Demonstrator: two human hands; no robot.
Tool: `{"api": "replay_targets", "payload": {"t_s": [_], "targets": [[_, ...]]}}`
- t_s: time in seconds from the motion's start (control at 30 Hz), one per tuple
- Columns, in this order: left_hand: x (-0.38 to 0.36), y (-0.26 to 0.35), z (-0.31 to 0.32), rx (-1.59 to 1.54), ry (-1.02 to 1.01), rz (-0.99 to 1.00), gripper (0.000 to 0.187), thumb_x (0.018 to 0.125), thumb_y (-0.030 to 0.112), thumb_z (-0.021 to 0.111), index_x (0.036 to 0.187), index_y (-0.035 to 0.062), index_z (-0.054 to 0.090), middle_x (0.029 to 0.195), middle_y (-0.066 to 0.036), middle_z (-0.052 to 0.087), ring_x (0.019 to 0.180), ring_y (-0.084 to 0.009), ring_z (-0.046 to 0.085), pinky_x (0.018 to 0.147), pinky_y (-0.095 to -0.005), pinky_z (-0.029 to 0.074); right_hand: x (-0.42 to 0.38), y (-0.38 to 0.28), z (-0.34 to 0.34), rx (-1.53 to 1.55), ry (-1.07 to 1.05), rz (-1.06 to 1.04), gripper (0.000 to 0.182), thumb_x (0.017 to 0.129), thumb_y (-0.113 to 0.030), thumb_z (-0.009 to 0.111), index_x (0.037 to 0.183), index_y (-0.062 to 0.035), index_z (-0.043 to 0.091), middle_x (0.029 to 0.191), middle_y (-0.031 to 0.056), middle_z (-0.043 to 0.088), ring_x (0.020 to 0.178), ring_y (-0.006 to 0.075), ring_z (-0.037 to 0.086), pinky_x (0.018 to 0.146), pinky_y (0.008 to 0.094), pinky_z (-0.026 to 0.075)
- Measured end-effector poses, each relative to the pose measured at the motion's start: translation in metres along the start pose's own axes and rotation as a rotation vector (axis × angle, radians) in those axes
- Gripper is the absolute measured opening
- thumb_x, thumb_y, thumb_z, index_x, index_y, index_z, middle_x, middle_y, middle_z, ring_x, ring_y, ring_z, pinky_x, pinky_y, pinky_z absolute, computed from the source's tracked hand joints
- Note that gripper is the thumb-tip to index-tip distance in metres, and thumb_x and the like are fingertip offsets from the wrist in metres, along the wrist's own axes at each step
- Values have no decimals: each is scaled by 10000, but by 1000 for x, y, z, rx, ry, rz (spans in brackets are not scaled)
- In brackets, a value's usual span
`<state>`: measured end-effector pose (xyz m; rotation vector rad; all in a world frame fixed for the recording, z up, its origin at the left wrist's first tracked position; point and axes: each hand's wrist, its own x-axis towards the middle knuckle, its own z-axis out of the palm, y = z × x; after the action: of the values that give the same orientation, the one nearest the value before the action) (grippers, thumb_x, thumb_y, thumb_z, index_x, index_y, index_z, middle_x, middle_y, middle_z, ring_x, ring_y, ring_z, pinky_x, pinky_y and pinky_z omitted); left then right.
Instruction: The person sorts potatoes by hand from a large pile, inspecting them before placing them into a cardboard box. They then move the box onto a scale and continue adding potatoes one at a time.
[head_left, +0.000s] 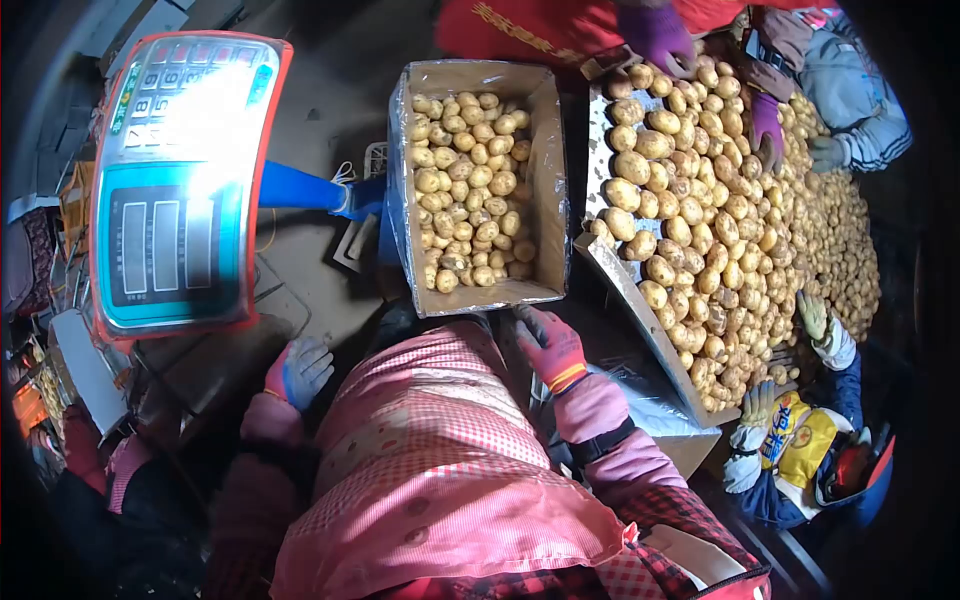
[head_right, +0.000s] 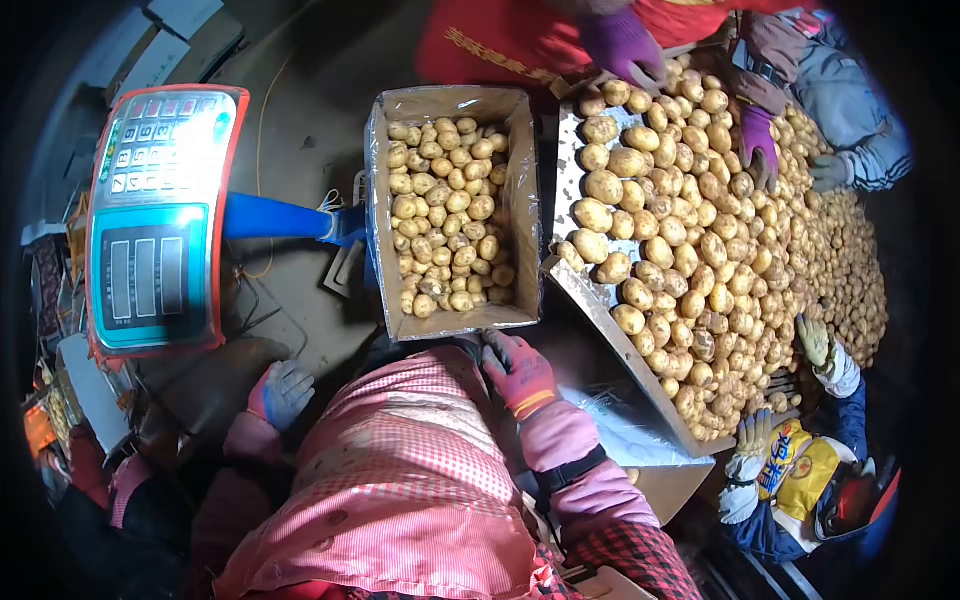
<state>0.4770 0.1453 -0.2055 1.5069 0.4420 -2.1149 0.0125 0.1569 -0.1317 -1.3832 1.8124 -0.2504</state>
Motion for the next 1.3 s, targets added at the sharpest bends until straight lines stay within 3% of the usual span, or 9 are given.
{"api": "replay_targets", "payload": {"t_s": [0.3,0.37,0.5,0.57,0.77,0.83,0.93,1.03,1.3], "targets": [[-1,4,-46,-55,-36,32,477,1025,390,318,1415,122,381,1448,-145,406,1330,-313,400,1109,-473,313,174,-45,49,-680,-521,101,610,717,-360,767,1249,-151,553,1172,135,644,1104,303,614,895,426,508],[13,-1,-112,-48,-818,76,450,1022,369,342,1404,135,389,1423,-125,427,1303,-316,427,1100,-490,318,203,-15,87,-803,-566,-39,670,700,-355,770,1293,-167,524,1199,123,637,1122,304,607,900,430,509],[-4,-19,-142,2371,97,490,381,1003,409,345,1218,144,515,1244,-94,493,1161,-284,446,996,-405,374,212,-11,106,-819,-627,-162,702,696,-308,772,1336,-211,500,1179,103,650,1103,291,621,894,405,513],[8,-31,-191,1439,-64,569,303,975,371,415,1134,146,541,1136,-71,504,1057,-265,461,915,-391,408,206,-10,96,-680,-597,-36,667,689,-273,778,1305,-206,531,1145,108,663,1088,288,628,890,392,512],[21,13,-131,2452,-307,695,333,971,224,410,1273,135,518,1293,-130,525,1214,-261,492,1048,-439,393,138,-16,45,91,-58,-163,637,633,-251,820,1227,-166,607,1138,164,632,1096,322,585,948,383,465],[36,20,-118,763,-448,311,379,995,271,362,1325,125,478,1368,-136,486,1265,-295,462,1073,-452,362,104,-31,25,246,56,-236,662,644,-251,814,1262,-165,594,1176,156,604,1143,310,551,997,371,426],[25,42,-15,258,-38,-61,401,982,348,420,1297,116,512,1377,-95,504,1274,-298,458,1113,-463,310,54,-55,-9,533,95,-182,666,688,-232,799,1305,-144,566,1238,146,567,1153,286,536,1022,356,398],[56,60,-1,490,-528,11,439,997,383,416,1343,122,488,1409,-107,468,1276,-326,453,1103,-498,320,11,-59,-26,954,143,-122,667,711,-102,792,1327,-72,540,1263,76,569,1187,158,505,1043,307,374],[3,34,160,884,-241,-100,568,969,411,496,1391,37,426,1371,-150,506,1193,-281,552,1027,-407,449,-117,-29,-43,1293,509,-120,753,707,-16,794,1380,-25,456,1269,49,565,1116,132,549,964,289,459]]}}
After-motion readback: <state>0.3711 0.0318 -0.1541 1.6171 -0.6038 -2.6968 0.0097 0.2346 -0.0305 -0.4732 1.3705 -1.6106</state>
